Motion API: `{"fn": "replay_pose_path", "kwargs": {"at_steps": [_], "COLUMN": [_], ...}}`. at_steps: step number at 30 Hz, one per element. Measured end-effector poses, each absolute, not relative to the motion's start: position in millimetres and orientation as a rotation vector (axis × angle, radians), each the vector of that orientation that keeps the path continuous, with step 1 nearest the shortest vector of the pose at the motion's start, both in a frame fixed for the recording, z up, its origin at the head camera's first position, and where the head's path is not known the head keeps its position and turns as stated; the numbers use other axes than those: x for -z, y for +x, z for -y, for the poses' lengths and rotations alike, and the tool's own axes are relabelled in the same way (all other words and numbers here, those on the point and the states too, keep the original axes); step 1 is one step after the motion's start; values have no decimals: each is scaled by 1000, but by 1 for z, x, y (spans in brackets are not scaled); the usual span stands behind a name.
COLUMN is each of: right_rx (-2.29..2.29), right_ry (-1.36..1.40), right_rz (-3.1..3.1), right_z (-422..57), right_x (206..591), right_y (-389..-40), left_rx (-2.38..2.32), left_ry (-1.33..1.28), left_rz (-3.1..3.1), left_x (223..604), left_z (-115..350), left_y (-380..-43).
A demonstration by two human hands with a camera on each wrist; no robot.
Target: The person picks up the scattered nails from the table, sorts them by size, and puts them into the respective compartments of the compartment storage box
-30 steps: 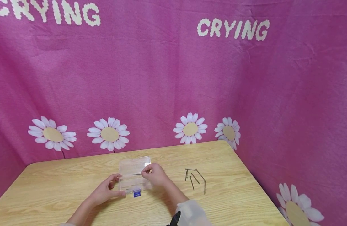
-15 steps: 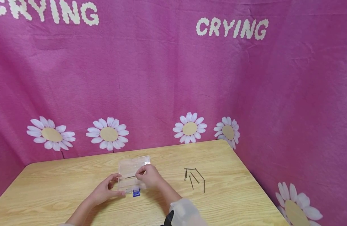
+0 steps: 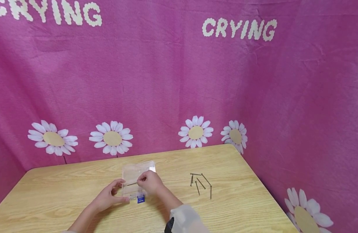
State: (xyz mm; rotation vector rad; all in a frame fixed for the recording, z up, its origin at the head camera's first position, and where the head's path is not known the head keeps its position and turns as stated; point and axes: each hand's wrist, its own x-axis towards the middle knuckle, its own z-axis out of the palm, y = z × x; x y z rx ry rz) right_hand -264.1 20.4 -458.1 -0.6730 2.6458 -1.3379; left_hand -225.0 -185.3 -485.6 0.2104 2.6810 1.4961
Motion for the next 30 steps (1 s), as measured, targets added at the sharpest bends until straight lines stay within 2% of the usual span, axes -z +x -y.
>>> {"fn": "replay_pose_path", "kwargs": {"at_steps": [10, 23, 30], "right_rx": [1198, 1041, 1132], "right_ry": [-742, -673, -633], "right_rz": [-2756, -2840, -2782], "right_z": [-18, -13, -15], "right_x": [459, 456, 458], "right_y": [-265, -262, -264], "left_rx": [-1499, -1481, -1490], "left_ry": [177, 166, 172], "left_rz": [-2658, -2684, -2678], "left_x": [484, 485, 486], "left_z": [185, 185, 185], "left_y": [-225, -225, -226]}}
